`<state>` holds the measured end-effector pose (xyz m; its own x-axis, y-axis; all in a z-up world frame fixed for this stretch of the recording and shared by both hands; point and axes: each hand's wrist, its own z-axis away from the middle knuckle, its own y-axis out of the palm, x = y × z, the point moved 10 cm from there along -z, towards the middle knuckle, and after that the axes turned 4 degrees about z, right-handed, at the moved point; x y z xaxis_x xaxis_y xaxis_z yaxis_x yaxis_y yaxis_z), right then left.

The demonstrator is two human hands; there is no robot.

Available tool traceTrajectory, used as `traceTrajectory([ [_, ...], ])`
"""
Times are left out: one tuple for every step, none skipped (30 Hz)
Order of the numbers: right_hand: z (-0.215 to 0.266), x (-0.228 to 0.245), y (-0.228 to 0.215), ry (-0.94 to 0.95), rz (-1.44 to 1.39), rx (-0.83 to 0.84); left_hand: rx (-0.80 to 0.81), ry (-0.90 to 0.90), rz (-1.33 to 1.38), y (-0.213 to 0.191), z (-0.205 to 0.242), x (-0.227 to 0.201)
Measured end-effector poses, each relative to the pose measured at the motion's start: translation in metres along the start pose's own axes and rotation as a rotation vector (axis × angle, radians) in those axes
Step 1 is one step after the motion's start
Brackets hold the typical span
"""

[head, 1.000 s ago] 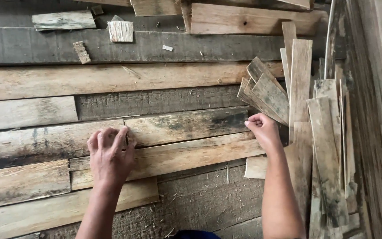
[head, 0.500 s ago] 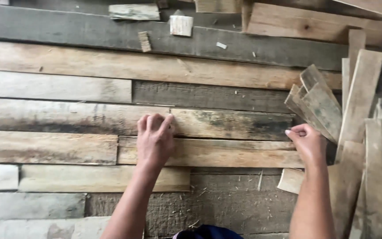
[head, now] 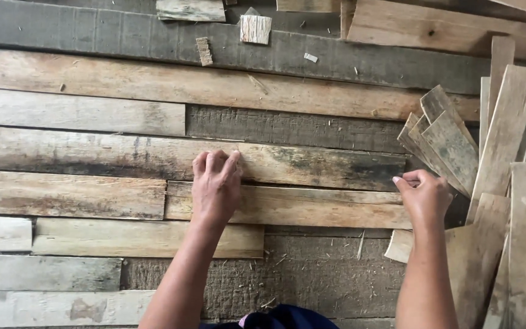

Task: The person is sorting and arranging thin wooden planks on the floor, using a utility knife to pry or mark them.

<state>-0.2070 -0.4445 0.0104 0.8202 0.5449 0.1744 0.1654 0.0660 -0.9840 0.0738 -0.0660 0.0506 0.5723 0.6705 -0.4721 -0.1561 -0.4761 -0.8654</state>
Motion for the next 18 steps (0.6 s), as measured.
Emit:
traceTrajectory([
  [0.0,0.005,-0.004,0.001,-0.003,0.0,0.0,0.002,-0.003,-0.001,-0.001,-0.001],
  [0.0,0.006,-0.004,0.022,0.012,0.042,0.004,-0.002,0.002,-0.002,-0.001,-0.001],
  [0.0,0.008,-0.004,0.043,0.028,0.085,0.007,-0.005,0.007,-0.002,-0.001,-0.002],
  [0.0,0.01,-0.008,0.045,0.031,0.087,0.011,-0.006,0.009,0.001,-0.002,0.0],
  [0.0,0.009,-0.008,0.079,0.001,0.127,0.048,0.002,-0.032,0.007,-0.004,0.001],
  [0.0,0.008,-0.008,0.111,-0.029,0.167,0.084,0.007,-0.074,0.013,-0.004,0.003],
  [0.001,0.006,-0.008,0.111,-0.025,0.17,0.087,0.004,-0.071,0.008,-0.008,-0.003],
  [0.001,0.002,-0.005,0.149,-0.136,0.184,0.151,-0.028,-0.09,0.008,-0.013,-0.005],
  [0.001,-0.002,-0.003,0.187,-0.248,0.199,0.216,-0.06,-0.108,0.008,-0.017,-0.007],
  [0.001,0.002,-0.005,0.188,-0.247,0.201,0.218,-0.061,-0.107,0.004,-0.018,-0.01],
  [0.002,0.004,-0.007,0.212,-0.24,0.218,0.267,-0.093,-0.1,0.005,-0.019,-0.01],
  [0.002,0.006,-0.008,0.235,-0.235,0.231,0.312,-0.123,-0.094,0.005,-0.021,-0.011],
  [0.0,0.003,-0.005,0.236,-0.235,0.23,0.311,-0.122,-0.094,0.008,-0.021,-0.009],
  [-0.001,0.001,-0.003,0.207,-0.218,0.216,0.292,-0.107,-0.111,0.009,-0.021,-0.008],
  [-0.002,-0.001,-0.001,0.179,-0.2,0.203,0.273,-0.091,-0.128,0.01,-0.021,-0.008],
  [-0.001,0.001,-0.003,0.18,-0.198,0.203,0.274,-0.091,-0.126,0.009,-0.021,-0.008],
  [-0.001,0.002,-0.004,0.186,-0.189,0.211,0.273,-0.086,-0.133,0.008,-0.022,-0.009],
  [0.0,0.003,-0.005,0.192,-0.179,0.22,0.271,-0.08,-0.141,0.007,-0.022,-0.01],
])
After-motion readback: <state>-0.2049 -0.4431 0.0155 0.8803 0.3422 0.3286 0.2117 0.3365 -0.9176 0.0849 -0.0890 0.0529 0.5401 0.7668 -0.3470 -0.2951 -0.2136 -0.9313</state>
